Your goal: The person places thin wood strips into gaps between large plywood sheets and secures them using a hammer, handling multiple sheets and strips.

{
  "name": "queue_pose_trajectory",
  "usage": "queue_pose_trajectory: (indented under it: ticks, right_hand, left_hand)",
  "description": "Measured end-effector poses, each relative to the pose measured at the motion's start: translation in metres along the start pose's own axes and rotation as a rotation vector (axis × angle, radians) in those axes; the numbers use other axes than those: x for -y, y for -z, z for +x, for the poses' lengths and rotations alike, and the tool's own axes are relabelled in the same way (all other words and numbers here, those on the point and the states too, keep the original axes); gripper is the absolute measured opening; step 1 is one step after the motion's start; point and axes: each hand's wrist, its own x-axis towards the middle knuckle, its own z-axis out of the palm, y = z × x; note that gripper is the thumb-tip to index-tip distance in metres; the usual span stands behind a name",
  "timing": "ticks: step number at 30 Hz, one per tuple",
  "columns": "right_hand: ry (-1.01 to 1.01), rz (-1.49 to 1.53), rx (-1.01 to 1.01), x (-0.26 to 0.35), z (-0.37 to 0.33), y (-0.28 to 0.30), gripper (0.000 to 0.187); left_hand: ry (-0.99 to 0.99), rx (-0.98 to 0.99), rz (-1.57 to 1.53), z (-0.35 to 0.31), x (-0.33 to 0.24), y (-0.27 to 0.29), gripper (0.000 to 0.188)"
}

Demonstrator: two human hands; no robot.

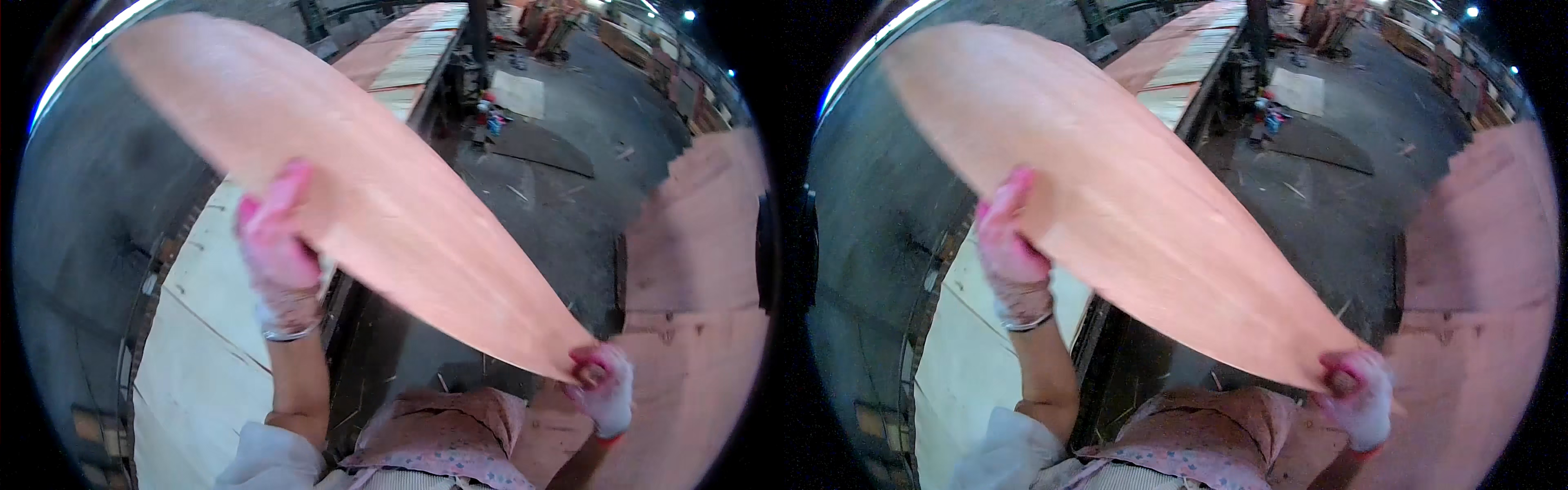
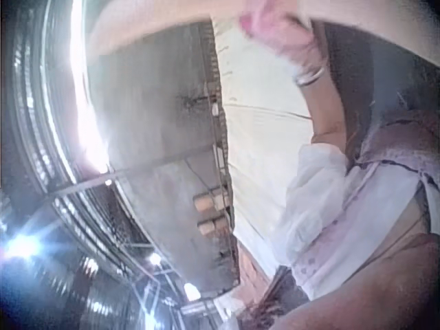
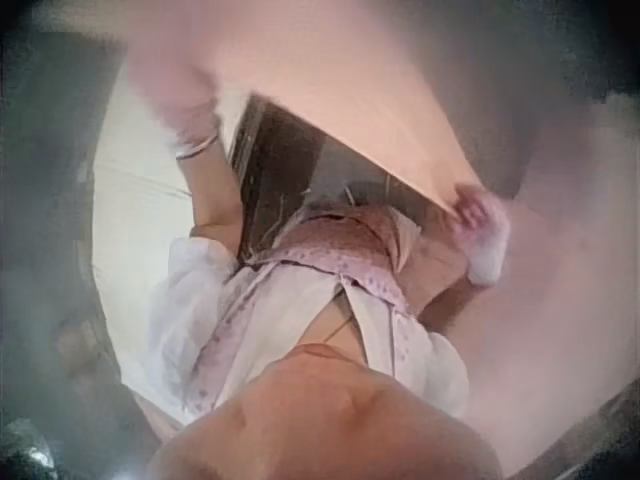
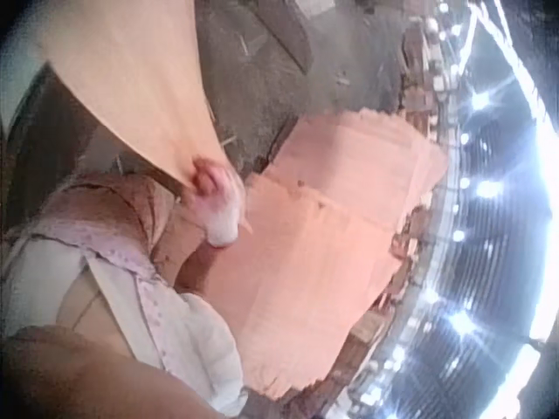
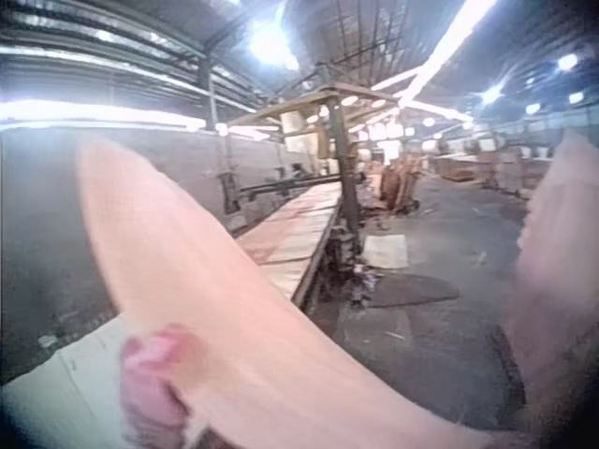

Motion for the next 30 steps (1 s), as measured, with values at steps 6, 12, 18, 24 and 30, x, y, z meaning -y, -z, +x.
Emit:
queue_pose_trajectory:
  ticks: [6,12,18,24,30]
  right_hand:
    - [0.619,-0.09,-0.134,0.075,0.187,-0.113,0.042]
    - [0.708,0.024,-0.02,0.075,0.233,-0.211,0.038]
    - [-0.132,0.703,0.585,0.059,0.257,-0.315,0.034]
    - [-0.466,0.746,0.882,0.096,0.311,-0.352,0.037]
    - [-0.735,1.051,0.9,0.117,0.389,-0.42,0.036]
  left_hand:
    - [1.004,-0.645,-1.211,-0.047,0.136,0.038,0.04]
    - [1.165,-0.861,-1.135,-0.165,0.256,-0.011,0.029]
    - [1.631,-1.007,-1.029,-0.285,0.378,-0.131,0.03]
    - [2.206,-0.734,-1.15,-0.428,0.427,-0.187,0.023]
    - [2.321,-0.947,-1.216,-0.394,0.398,-0.197,0.025]
